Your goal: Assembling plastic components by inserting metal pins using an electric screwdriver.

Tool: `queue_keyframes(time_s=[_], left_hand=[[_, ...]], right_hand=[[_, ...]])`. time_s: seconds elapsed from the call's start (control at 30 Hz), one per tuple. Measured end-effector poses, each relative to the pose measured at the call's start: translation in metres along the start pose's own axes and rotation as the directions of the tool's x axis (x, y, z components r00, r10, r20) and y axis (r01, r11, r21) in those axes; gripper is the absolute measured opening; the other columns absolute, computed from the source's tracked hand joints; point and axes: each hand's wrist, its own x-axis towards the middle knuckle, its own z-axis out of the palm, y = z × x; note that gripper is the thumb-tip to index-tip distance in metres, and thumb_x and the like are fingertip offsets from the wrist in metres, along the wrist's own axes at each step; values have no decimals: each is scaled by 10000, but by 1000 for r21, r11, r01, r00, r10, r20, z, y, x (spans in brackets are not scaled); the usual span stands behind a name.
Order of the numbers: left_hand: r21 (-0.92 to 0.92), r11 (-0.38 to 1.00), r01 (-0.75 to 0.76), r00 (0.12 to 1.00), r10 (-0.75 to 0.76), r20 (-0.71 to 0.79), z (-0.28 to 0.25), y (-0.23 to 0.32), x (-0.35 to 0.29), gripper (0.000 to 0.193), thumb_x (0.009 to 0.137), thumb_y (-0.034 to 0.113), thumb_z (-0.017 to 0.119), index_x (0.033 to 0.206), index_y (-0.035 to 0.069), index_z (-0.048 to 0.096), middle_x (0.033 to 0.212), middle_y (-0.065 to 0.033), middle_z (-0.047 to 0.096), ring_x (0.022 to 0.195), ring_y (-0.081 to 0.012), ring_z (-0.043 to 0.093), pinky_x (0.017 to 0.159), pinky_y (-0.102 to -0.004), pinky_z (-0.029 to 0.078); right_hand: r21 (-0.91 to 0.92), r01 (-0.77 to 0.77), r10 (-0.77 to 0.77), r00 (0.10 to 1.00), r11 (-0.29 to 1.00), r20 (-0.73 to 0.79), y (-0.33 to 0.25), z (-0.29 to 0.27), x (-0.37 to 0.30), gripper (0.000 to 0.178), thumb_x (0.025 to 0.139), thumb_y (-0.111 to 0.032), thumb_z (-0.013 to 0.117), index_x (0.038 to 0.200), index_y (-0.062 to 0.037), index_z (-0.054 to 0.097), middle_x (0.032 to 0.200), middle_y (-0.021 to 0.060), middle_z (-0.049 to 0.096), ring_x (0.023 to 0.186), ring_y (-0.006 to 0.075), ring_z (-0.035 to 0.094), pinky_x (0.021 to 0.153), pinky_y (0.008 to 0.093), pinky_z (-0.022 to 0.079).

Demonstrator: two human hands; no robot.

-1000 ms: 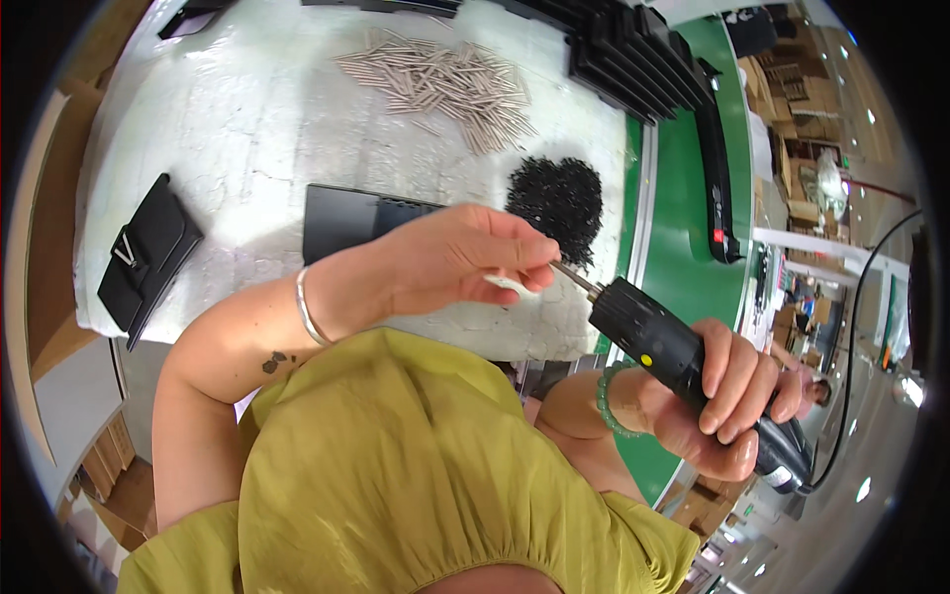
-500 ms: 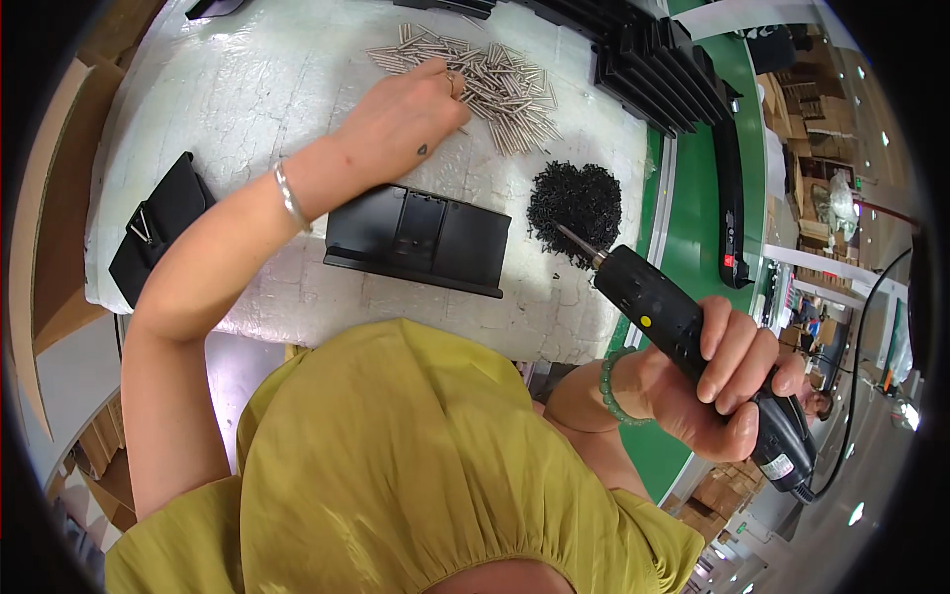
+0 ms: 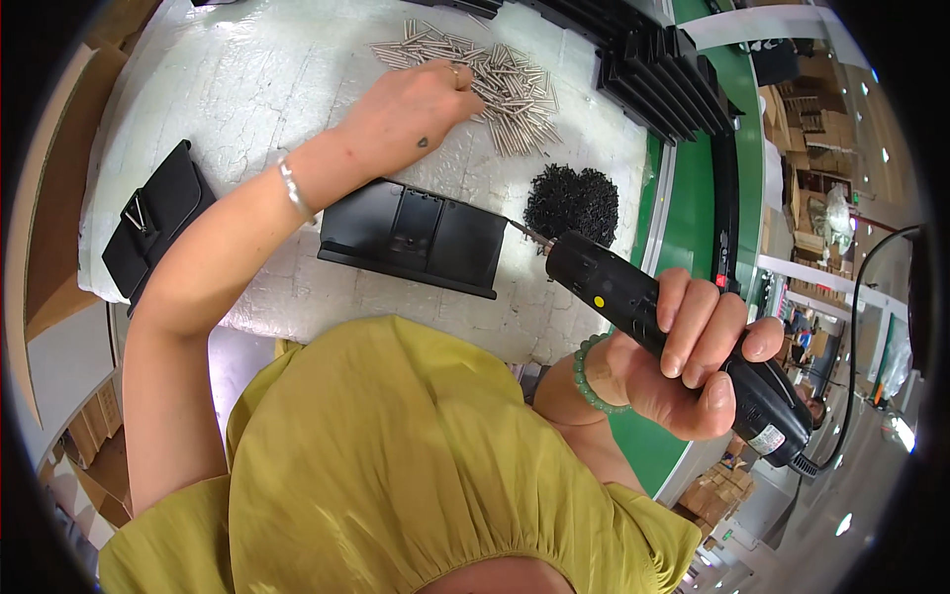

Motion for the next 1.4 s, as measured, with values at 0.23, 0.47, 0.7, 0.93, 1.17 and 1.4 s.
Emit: queue_keyframes(time_s=[0.23, 0.47, 0.7, 0.93, 1.17, 1.4], left_hand=[[81, 994, 77, 970, -93, 226, 2, -3, 4, 111, 757, 129, 648, 831, 50, 628, 863, -54, 581, 903, -237, 558, 717, -374, 498], [-275, 927, 255, 966, -231, 118, -51, 35, -39, 47, 736, 75, 651, 773, 49, 637, 748, -76, 614, 726, -261, 583, 621, -354, 479], [-298, 907, 298, 950, -313, -4, -55, 58, -74, 110, 677, 18, 663, 769, 52, 614, 709, -52, 579, 684, -239, 554, 581, -338, 472], [-287, 889, 357, 925, -379, -22, -49, 59, -79, 101, 680, 29, 663, 747, 55, 592, 690, -46, 561, 676, -230, 550, 561, -337, 472], [-327, 863, 384, 905, -423, -55, -46, 59, -80, 89, 679, 23, 654, 727, 55, 586, 659, -44, 557, 639, -225, 541, 548, -326, 461], [-341, 854, 392, 899, -434, -53, -45, 60, -81, 85, 680, 25, 647, 717, 58, 578, 651, -43, 547, 629, -225, 537, 541, -328, 458]], right_hand=[[-28, -4, 3, 998, 1000, -56, -1, -5, -7, 263, 743, -143, 544, 991, -113, 462, 621, -39, 425, 545, 73, 428, 629, 268, 324], [0, -26, 26, 1000, 1000, -8, 4, -4, -3, 273, 730, -134, 549, 990, -112, 468, 626, -49, 436, 545, 71, 427, 632, 262, 329], [-7, -136, 136, 985, 991, 102, 34, 24, 2, 293, 745, -135, 540, 1023, -124, 449, 641, -46, 447, 555, 80, 430, 627, 269, 332], [-28, -194, 195, 959, 981, 207, 55, 27, 7, 309, 763, -130, 553, 1054, -132, 449, 665, -20, 470, 565, 106, 451, 621, 296, 335], [-36, -194, 197, 953, 980, 232, 64, 27, 9, 331, 760, -125, 548, 1077, -130, 453, 656, -21, 464, 559, 104, 444, 609, 286, 331], [-42, -202, 206, 954, 979, 217, 71, 29, 9, 313, 759, -125, 538, 1059, -130, 451, 644, -27, 454, 545, 94, 434, 581, 267, 329]])
